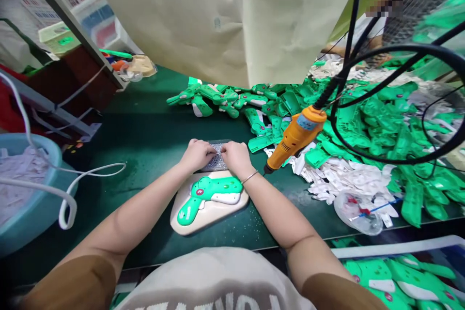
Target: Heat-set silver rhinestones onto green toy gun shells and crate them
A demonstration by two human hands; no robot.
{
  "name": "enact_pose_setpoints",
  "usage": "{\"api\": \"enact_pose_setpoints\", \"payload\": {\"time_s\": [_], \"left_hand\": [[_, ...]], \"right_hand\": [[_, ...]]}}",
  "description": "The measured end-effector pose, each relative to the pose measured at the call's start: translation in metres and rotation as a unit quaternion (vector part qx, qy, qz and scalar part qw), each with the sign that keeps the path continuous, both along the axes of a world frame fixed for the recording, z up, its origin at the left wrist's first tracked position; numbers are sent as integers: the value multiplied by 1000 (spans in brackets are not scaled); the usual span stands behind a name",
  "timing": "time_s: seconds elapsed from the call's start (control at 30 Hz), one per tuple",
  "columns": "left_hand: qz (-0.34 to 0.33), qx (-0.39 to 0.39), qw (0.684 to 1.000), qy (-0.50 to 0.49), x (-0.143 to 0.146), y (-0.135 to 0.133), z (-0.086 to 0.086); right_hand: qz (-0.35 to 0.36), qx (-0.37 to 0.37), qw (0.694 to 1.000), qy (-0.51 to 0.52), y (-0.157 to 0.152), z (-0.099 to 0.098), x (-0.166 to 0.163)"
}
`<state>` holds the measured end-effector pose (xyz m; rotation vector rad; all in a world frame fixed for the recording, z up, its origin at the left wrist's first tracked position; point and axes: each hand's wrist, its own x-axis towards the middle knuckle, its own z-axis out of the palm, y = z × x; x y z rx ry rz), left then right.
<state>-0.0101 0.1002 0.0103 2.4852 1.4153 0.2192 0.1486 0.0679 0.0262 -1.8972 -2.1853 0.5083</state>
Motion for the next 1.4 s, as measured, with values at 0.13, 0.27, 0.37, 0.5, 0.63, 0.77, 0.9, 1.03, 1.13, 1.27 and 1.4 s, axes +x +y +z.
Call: {"api": "enact_pose_setpoints", "payload": {"time_s": [0.13,0.27,0.37,0.5,0.63,0.77,0.9,1.03,1.13,1.27,1.4], "left_hand": [[6,7,1000,-25,-3,-6,8],[30,-34,988,-144,-13,-30,17],[58,-109,968,-218,-19,-56,17],[25,-135,962,-237,-14,-78,8],[10,-114,972,-204,-6,-80,1],[8,-96,985,-141,-3,-81,2],[-63,-55,993,-80,-6,-98,4],[-92,-40,994,-48,-9,-100,11],[-81,-32,996,-8,-5,-69,19],[-15,2,999,50,7,-10,17],[-19,-12,998,63,14,14,3]], "right_hand": [[-15,42,993,112,-22,-5,11],[12,50,976,210,-54,-15,45],[44,55,964,258,-73,-27,64],[80,116,948,285,-82,-41,68],[135,136,952,238,-81,-36,72],[186,87,970,128,-65,-12,72],[135,76,988,-13,-25,4,46],[128,42,988,-80,14,1,15],[134,8,986,-100,24,-4,5],[124,-5,986,-109,17,-3,7],[97,4,991,-92,2,0,9]]}}
